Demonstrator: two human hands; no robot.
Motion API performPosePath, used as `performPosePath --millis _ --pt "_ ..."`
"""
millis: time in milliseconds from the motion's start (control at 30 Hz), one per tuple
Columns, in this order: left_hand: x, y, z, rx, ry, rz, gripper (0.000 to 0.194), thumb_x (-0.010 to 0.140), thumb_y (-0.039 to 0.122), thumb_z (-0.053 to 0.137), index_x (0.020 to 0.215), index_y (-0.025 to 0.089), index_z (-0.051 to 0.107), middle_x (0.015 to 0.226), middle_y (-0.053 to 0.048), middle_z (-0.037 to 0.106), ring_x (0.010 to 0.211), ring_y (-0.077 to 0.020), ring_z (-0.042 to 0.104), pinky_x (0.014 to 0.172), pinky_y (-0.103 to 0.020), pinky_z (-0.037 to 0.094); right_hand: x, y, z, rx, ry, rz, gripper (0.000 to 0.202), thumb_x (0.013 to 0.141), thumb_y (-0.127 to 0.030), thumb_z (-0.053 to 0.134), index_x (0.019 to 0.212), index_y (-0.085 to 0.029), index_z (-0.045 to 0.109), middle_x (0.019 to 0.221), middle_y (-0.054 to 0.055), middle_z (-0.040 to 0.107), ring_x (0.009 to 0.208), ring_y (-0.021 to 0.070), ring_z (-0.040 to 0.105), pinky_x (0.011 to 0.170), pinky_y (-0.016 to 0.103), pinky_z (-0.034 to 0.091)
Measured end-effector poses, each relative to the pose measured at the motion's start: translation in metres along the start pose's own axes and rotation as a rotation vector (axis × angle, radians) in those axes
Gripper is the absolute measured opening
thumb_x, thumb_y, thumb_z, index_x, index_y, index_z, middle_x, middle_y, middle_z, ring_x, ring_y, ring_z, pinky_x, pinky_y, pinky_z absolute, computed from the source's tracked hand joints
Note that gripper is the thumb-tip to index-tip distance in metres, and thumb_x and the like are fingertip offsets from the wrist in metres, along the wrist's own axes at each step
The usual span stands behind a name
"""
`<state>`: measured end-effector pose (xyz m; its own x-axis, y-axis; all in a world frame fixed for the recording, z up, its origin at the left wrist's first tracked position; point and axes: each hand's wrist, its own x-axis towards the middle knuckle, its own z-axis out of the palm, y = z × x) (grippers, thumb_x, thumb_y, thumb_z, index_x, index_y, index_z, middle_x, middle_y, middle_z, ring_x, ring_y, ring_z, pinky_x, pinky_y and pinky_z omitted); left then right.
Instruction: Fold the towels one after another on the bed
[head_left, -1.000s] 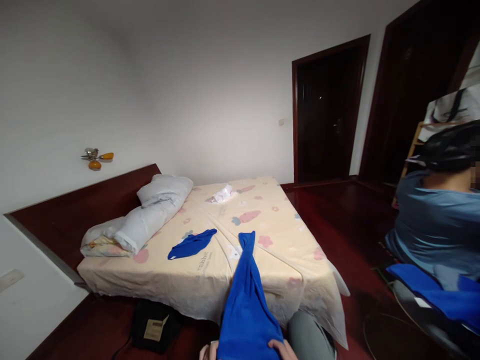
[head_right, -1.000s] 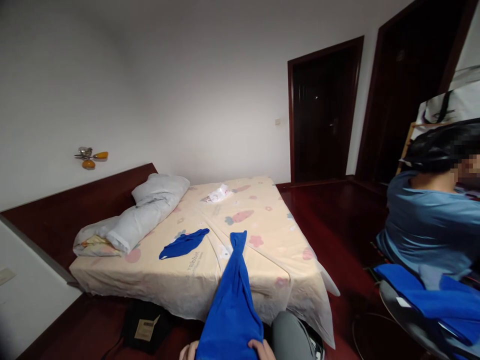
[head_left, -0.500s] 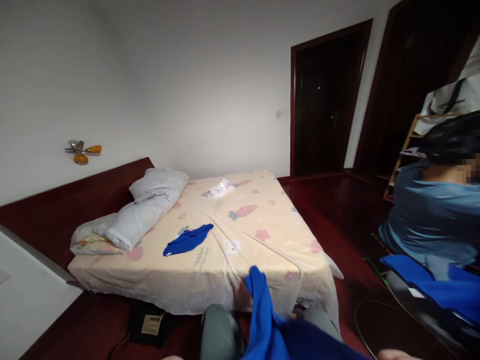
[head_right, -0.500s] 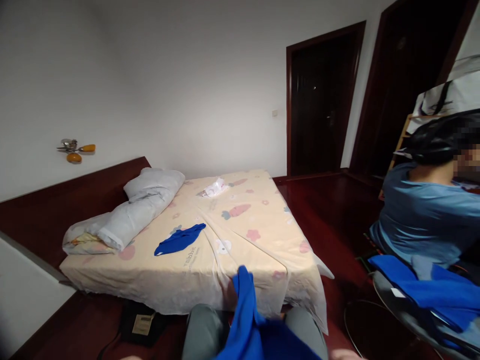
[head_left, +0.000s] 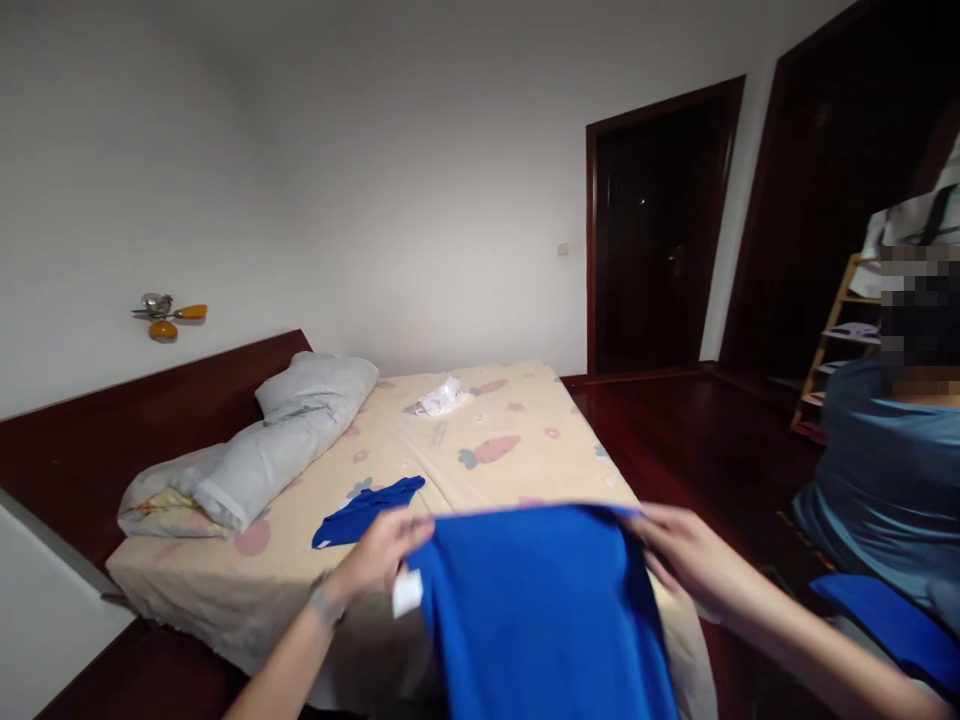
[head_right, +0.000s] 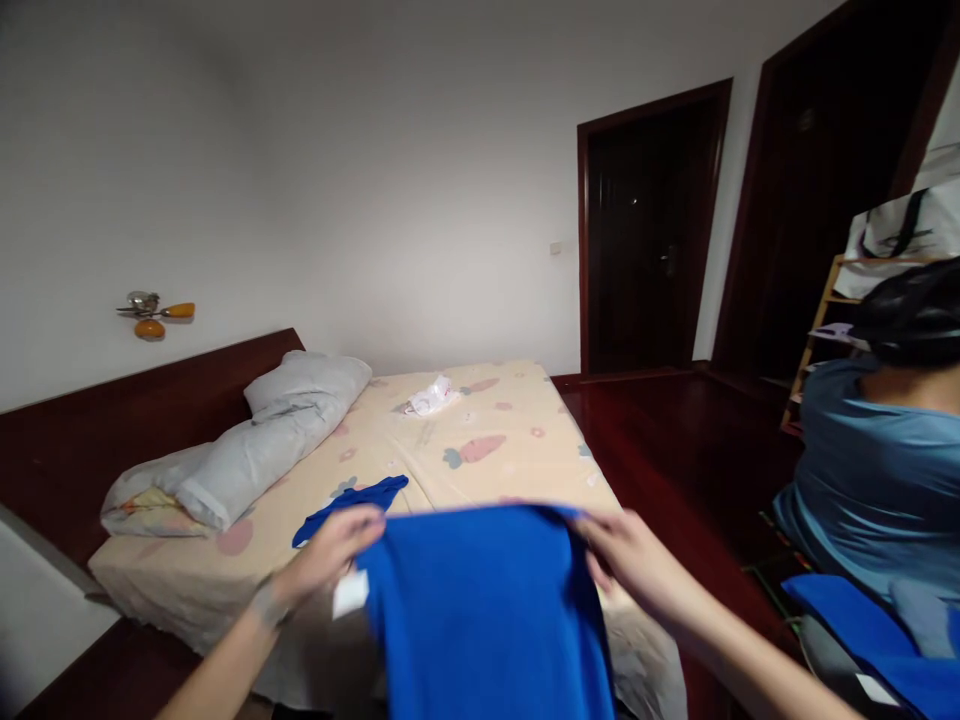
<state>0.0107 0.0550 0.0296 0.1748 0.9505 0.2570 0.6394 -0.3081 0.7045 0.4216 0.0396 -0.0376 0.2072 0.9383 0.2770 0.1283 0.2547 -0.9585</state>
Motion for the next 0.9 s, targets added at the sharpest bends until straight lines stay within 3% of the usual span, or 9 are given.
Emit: performPosePath --millis 100,200,300,400,500,567,633,800,900 --pt "0.123 0.071 -0.009 -0.173 0.2 0.159 0.045 0.091 0.057 0.059 0.096 0.013 0.067 0.06 0.001 0.061 0.049 -0.0149 0.065 0.045 -0.026 0.055 0.096 -0.077 0.025 0.096 -0.075 -0.119 0.047 0.081 -0.048 0.063 0.068 -0.003 0.065 0.052 0.001 0.06 0.049 0.0067 0.058 0.052 0.016 0.04" --pt "0.21 0.125 -0.034 -0.225 0.322 0.223 0.046 0.102 0.049 0.041 0.12 0.01 0.057 0.078 -0.003 0.065 0.054 -0.012 0.068 0.048 -0.024 0.056 0.176 -0.157 0.045 0.145 0.005 -0.269 0.06 0.087 -0.044 0.045 0.101 0.013 0.061 0.084 0.007 0.068 0.078 0.0076 0.069 0.075 0.018 0.043" --pt "0.244 0.15 -0.061 -0.251 0.548 0.397 0.045 0.104 0.045 0.037 0.126 0.009 0.053 0.09 -0.005 0.063 0.06 -0.0109 0.069 0.054 -0.024 0.058 0.211 -0.203 0.052 0.177 0.076 -0.382 0.056 0.088 -0.041 0.044 0.109 0.008 0.06 0.095 0.007 0.068 0.097 0.0152 0.069 0.084 0.022 0.043" --pt "0.238 0.147 -0.066 -0.089 0.83 0.624 0.045 0.102 0.048 0.042 0.117 0.011 0.063 0.1 -0.007 0.063 0.073 -0.0125 0.07 0.066 -0.027 0.059 0.213 -0.201 0.05 0.177 0.093 -0.434 0.04 0.088 -0.043 0.053 0.098 -0.008 0.068 0.089 0.004 0.07 0.102 0.0226 0.07 0.087 0.028 0.049" --pt "0.218 0.117 -0.04 0.127 0.954 0.719 0.039 0.102 0.043 0.045 0.108 0.014 0.07 0.104 -0.008 0.065 0.095 -0.0174 0.067 0.087 -0.031 0.055 0.204 -0.155 0.045 0.135 0.081 -0.435 0.038 0.088 -0.047 0.054 0.094 -0.013 0.069 0.091 0.006 0.073 0.102 0.0253 0.07 0.087 0.033 0.052" --pt "0.204 0.077 -0.006 0.194 0.926 0.702 0.035 0.103 0.039 0.045 0.108 0.017 0.071 0.104 -0.009 0.067 0.1 -0.0182 0.065 0.092 -0.032 0.052 0.193 -0.103 0.042 0.076 0.073 -0.396 0.041 0.088 -0.049 0.055 0.095 -0.011 0.07 0.093 0.009 0.073 0.1 0.0258 0.07 0.087 0.035 0.052" --pt "0.185 0.022 0.042 0.221 0.892 0.636 0.031 0.103 0.037 0.046 0.108 0.019 0.071 0.103 -0.009 0.068 0.1 -0.0194 0.064 0.092 -0.033 0.051 0.176 -0.038 0.042 -0.002 0.071 -0.33 0.039 0.084 -0.048 0.059 0.093 -0.011 0.071 0.093 0.011 0.074 0.1 0.0273 0.07 0.088 0.036 0.052" --pt "0.103 -0.147 0.194 0.281 0.502 0.373 0.033 0.103 0.027 0.04 0.109 0.021 0.072 0.097 -0.008 0.072 0.096 -0.0221 0.066 0.093 -0.038 0.05 0.101 0.154 0.061 -0.239 0.018 -0.061 0.041 0.073 -0.053 0.058 0.085 -0.019 0.076 0.097 0.014 0.077 0.097 0.0331 0.071 0.093 0.045 0.054" --pt "0.051 -0.218 0.259 0.338 0.178 0.146 0.032 0.1 0.023 0.042 0.104 0.025 0.074 0.098 -0.007 0.073 0.096 -0.0231 0.066 0.091 -0.039 0.051 0.051 0.246 0.073 -0.322 -0.026 0.07 0.043 0.068 -0.056 0.055 0.079 -0.021 0.078 0.091 0.014 0.078 0.088 0.0363 0.073 0.083 0.05 0.058"
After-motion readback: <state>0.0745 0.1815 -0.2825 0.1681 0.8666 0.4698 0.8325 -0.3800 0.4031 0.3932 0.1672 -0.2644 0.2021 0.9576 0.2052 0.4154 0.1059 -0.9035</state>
